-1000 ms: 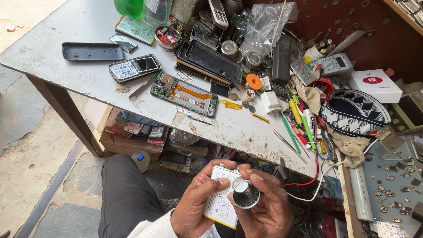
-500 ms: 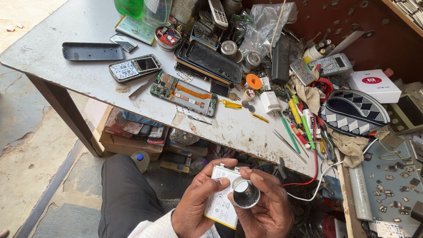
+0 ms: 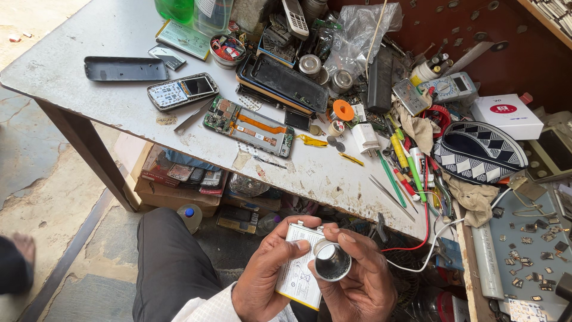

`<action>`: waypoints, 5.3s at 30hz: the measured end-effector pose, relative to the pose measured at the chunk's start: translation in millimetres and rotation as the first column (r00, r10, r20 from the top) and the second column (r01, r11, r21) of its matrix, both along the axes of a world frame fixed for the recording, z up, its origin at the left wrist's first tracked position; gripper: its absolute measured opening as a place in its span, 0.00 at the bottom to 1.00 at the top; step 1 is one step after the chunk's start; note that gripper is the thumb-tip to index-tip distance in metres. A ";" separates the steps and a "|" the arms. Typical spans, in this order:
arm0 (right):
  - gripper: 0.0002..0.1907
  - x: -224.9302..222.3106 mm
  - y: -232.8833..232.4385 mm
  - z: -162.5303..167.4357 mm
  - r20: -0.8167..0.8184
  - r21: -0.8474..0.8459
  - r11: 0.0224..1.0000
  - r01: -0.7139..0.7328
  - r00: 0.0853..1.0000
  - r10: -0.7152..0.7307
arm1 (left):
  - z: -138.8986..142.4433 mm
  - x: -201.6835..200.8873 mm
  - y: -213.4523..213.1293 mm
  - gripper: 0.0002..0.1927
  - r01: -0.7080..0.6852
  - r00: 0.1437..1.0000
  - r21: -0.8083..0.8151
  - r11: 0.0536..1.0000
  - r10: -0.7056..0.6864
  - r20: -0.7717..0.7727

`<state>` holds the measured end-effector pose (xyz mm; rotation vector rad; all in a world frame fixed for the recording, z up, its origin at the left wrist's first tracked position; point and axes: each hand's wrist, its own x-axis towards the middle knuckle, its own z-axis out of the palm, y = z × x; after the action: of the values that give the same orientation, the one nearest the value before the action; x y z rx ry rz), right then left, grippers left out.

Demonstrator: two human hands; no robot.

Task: The person removes a sticker from a mobile phone battery, uses a soldering iron on the battery connector, and applies a substance from a small container to the battery terminals. The person then places the battery into a disassembled phone chassis.

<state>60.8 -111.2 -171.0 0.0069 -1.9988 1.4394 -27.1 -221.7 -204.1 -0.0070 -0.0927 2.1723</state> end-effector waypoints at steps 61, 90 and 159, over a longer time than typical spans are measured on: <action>0.17 -80.7 166.5 55.3 0.412 0.599 0.786 0.152 0.784 -0.465 | -22.3 -5.3 9.9 0.31 -0.016 0.988 -0.410 0.912 -0.048 -0.146; 0.32 -7.6 63.8 -12.6 0.424 -0.632 0.773 0.046 0.856 0.297 | -45.1 3.7 7.1 0.24 -0.351 0.788 -0.519 0.779 -0.053 -0.613; 0.11 -47.5 62.0 -73.0 -0.212 0.546 0.743 0.387 0.922 -0.324 | -72.5 -10.7 -13.4 0.18 -0.744 0.477 -0.437 0.506 -0.056 -0.877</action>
<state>13.3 -49.3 -244.0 -0.0338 -2.1321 0.5374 -37.8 -235.1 -276.6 0.5882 1.6390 2.2349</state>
